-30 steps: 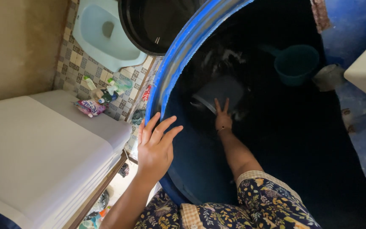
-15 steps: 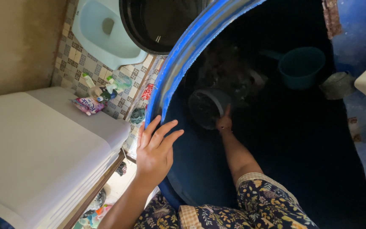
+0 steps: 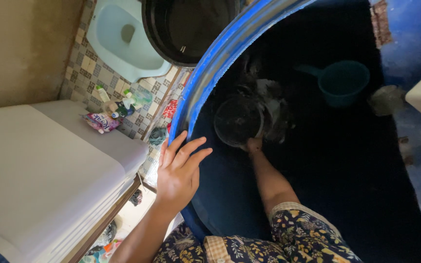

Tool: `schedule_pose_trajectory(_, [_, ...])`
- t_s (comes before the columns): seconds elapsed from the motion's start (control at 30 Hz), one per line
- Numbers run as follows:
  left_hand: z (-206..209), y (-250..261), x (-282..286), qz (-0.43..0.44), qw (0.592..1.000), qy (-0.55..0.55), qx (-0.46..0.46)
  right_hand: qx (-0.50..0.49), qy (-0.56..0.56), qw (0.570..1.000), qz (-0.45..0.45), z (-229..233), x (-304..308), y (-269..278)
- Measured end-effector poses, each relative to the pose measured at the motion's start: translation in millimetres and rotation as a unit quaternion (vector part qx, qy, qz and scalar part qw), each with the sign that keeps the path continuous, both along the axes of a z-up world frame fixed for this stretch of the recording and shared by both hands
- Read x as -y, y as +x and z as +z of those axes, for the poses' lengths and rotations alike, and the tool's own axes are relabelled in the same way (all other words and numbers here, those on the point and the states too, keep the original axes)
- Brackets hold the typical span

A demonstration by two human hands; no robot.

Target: Transferring water from a large blue barrel to smaller buckets using a scoop.

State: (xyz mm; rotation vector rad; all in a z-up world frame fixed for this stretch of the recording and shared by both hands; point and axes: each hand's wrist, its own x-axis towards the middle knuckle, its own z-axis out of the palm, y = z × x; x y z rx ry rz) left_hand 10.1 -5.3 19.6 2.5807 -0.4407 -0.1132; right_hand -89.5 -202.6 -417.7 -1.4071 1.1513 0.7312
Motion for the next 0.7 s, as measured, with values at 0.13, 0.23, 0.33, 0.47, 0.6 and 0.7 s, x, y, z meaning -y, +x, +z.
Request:
schedule_pose_trajectory(0.13, [-0.8,-0.5,1.1,0.005,1.0,-0.013,0.002,-0.016,0.103,0.985,-0.139,22.6,-7.1,14.8])
schedule_pose_trajectory(0.23, [1.3,0.5,0.1,0.009,1.0,-0.023,0.01,0.138,0.243,0.881,-0.381,-21.7,-7.9,-11.9])
schedule_pose_trajectory(0.33, [-0.9,2.4,0.1,0.011,0.998,-0.041,0.037,0.095,0.064,0.984,-0.139,37.9,9.6,-11.7])
schedule_pose_trajectory(0.47, [-2.6,1.9,1.2,0.018,0.996,-0.058,0.063,0.032,0.036,0.997,-0.065,86.9,51.0,-5.7])
schedule_pose_trajectory(0.6, [-12.2,1.4,-2.1,0.016,0.993,-0.067,0.093,0.135,-0.042,0.987,0.082,148.0,100.2,8.2])
schedule_pose_trajectory(0.7, [-15.7,0.7,-4.2,0.009,0.99,-0.09,0.112,0.066,-0.092,0.984,0.137,260.6,119.5,17.8])
